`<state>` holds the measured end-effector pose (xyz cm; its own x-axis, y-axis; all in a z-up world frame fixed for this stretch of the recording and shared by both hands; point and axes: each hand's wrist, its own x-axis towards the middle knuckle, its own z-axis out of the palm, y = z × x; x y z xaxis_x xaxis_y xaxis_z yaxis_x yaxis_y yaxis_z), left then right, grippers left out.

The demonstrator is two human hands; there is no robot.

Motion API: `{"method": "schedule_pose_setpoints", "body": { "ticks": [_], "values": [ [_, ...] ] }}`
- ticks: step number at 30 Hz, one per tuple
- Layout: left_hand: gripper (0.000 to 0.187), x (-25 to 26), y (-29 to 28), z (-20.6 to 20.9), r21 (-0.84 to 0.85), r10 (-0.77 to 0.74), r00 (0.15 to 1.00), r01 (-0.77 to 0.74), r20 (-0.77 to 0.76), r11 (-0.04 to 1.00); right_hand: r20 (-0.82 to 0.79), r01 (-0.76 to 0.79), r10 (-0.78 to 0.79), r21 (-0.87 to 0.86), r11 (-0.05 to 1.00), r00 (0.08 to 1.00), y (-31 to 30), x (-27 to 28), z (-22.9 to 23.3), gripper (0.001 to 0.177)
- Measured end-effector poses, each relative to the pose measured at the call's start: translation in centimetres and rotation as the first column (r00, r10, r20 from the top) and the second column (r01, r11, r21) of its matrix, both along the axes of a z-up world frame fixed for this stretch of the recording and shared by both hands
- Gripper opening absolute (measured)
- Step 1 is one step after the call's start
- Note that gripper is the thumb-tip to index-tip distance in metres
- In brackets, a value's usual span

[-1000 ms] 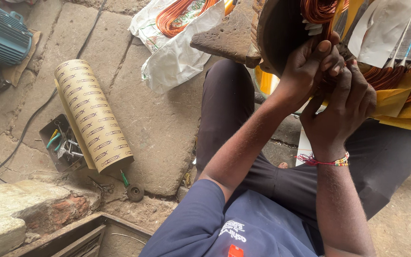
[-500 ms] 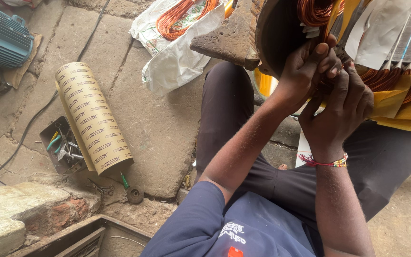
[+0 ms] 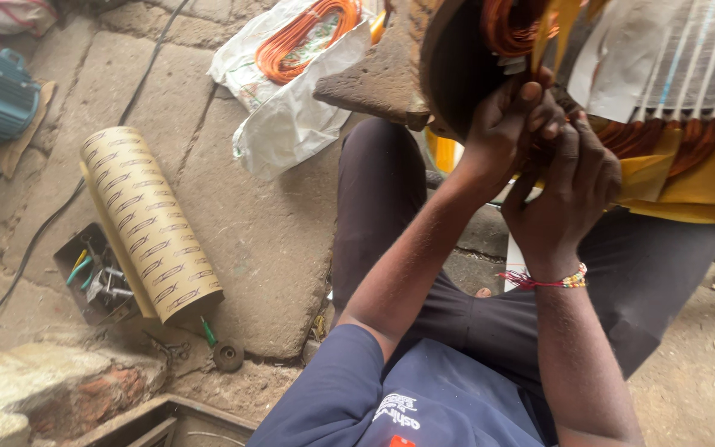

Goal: The person is sitting on the floor and working on an electric motor stator. They are using their hands to adjust and arrange copper wire coils within the stator slots.

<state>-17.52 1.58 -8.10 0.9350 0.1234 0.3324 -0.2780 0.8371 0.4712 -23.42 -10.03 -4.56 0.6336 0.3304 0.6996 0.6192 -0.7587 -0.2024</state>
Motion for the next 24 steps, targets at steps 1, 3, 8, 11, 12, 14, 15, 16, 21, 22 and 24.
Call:
{"method": "schedule_pose_setpoints", "body": {
  "ticks": [1,3,8,11,12,14,15,16,21,22,24],
  "values": [
    [0.024,0.0,0.0,0.1,0.002,0.012,1.0,-0.012,-0.007,1.0,0.0,-0.005,0.005,0.004,1.0,1.0,0.0,0.0,0.1,0.044],
    [0.025,-0.1,-0.1,0.3,0.005,0.026,0.999,-0.026,-0.02,1.0,-0.001,-0.002,0.002,0.004,1.0,1.0,0.0,0.0,0.2,0.044],
    [0.024,-0.5,0.2,0.7,0.008,0.01,0.999,-0.01,-0.033,1.0,-0.009,0.017,-0.017,-0.01,1.0,1.0,0.0,0.2,0.4,0.048],
    [0.025,-0.8,0.4,1.0,0.04,0.012,0.999,-0.01,-0.051,0.999,-0.014,0.015,-0.015,0.013,1.0,1.0,-0.1,0.4,0.4,0.042],
    [0.025,-0.9,0.5,1.0,0.053,0.021,0.998,-0.018,-0.055,0.998,-0.016,0.017,-0.017,0.022,1.0,1.0,0.0,0.5,0.4,0.042],
    [0.027,-1.1,0.7,1.2,0.037,0.002,0.999,0.0,-0.037,0.999,-0.02,0.015,-0.014,0.042,0.999,1.0,-0.1,0.5,0.3,0.04],
    [0.028,-1.1,0.6,1.2,0.03,-0.004,1.0,0.005,-0.029,1.0,-0.018,0.024,-0.024,0.04,0.999,1.0,-0.2,0.5,0.2,0.041],
    [0.027,-1.0,0.6,1.2,0.021,-0.007,1.0,0.008,-0.029,1.0,-0.016,0.024,-0.024,0.039,0.999,1.0,-0.2,0.5,0.1,0.043],
    [0.028,-0.6,0.6,0.8,0.097,0.054,0.995,-0.045,-0.088,0.994,-0.016,0.014,-0.014,0.002,1.0,1.0,-0.1,0.4,-0.1,0.053],
    [0.029,-0.4,0.5,0.6,0.087,0.055,0.995,-0.048,-0.085,0.995,-0.008,0.006,-0.006,-0.005,1.0,1.0,-0.2,0.3,0.0,0.053],
    [0.03,-0.1,0.2,0.2,0.076,0.068,0.995,-0.062,-0.072,0.995,-0.001,-0.01,0.01,-0.004,1.0,1.0,-0.1,0.1,0.0,0.05]
  ]
}}
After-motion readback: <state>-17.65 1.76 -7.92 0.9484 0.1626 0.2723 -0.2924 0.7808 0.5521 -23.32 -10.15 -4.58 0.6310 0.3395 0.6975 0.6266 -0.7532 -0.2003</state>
